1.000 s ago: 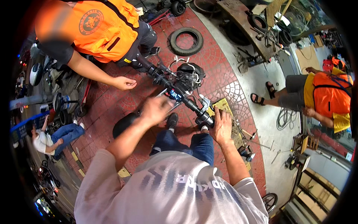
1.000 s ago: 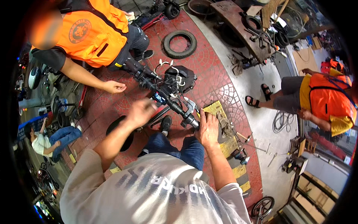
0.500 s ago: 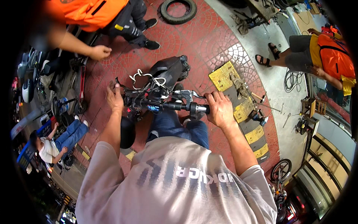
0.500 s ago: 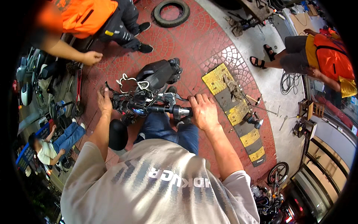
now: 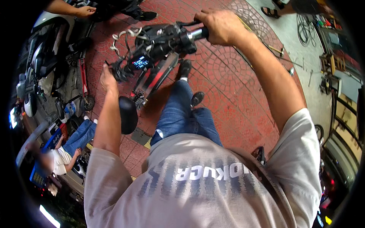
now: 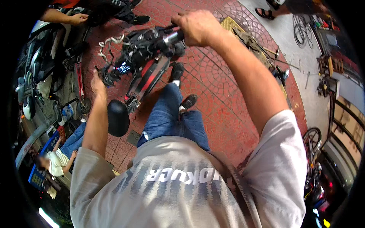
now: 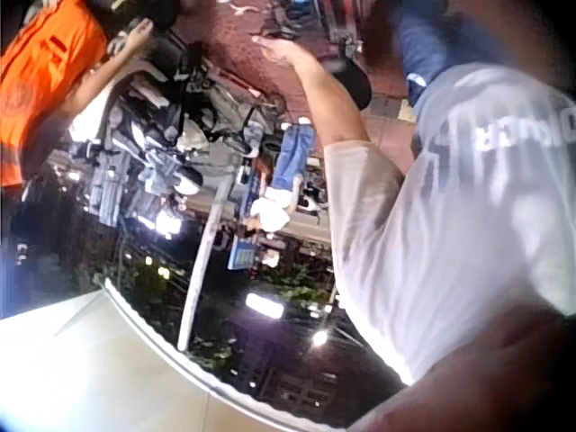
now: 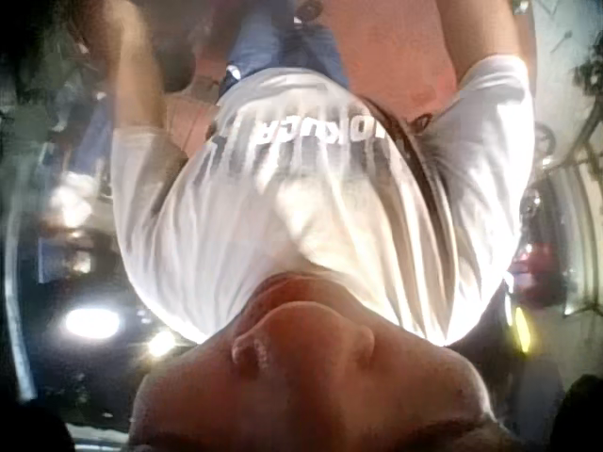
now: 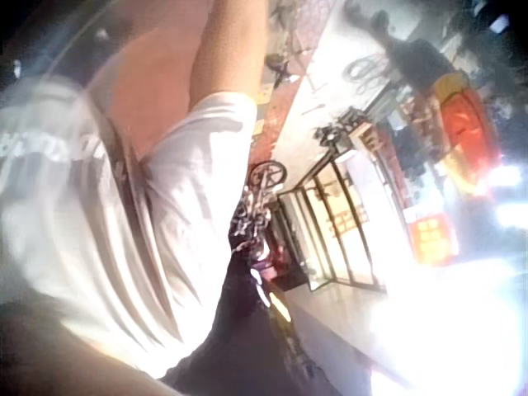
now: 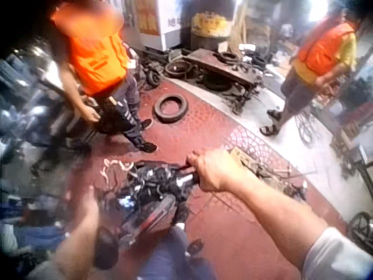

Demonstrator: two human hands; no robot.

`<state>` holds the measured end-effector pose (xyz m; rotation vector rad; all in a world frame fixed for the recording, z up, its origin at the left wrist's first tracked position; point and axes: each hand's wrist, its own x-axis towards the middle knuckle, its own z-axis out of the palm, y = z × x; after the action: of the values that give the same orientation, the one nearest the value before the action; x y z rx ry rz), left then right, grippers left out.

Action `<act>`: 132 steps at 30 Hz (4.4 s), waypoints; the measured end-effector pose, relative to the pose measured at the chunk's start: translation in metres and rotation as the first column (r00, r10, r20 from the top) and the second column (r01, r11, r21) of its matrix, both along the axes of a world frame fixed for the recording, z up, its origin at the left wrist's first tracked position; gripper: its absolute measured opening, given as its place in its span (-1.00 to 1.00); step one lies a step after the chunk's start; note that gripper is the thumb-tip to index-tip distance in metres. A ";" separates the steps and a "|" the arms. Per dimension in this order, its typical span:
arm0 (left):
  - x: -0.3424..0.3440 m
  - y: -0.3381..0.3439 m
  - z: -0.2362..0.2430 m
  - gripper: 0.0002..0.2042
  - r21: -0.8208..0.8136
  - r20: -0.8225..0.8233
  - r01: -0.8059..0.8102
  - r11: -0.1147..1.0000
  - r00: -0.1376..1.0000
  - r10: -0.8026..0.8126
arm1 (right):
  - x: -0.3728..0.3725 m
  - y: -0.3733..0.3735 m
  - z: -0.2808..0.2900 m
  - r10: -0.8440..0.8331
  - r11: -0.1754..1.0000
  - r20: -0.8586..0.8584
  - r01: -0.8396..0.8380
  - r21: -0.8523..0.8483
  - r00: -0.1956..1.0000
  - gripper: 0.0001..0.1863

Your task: The person works on the handlebars of an electric scooter, first by hand and then by using a screwdriver to tighten components near the display panel.

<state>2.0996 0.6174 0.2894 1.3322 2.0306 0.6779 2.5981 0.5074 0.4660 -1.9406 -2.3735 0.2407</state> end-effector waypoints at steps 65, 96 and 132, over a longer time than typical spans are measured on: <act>0.651 -0.057 0.127 -0.53 0.337 -0.538 0.903 0.265 0.416 -0.733 | 0.320 -0.439 0.025 -0.830 0.549 -0.019 0.824 0.140 0.557 -0.23; 0.975 -0.087 0.177 -0.54 0.379 -0.378 0.892 0.245 0.391 -0.839 | 0.636 -0.425 -0.016 -0.849 0.493 -0.320 0.847 -0.198 0.420 -0.67; 0.830 0.025 0.004 -0.21 -0.168 0.512 -0.022 0.986 0.853 0.106 | 0.646 -0.093 0.095 -0.697 0.715 0.011 0.695 -0.078 0.717 -0.56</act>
<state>2.9293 0.6423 0.2932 0.8697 1.6479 0.7910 3.2446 0.4147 0.5610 -2.6737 -1.4492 0.2921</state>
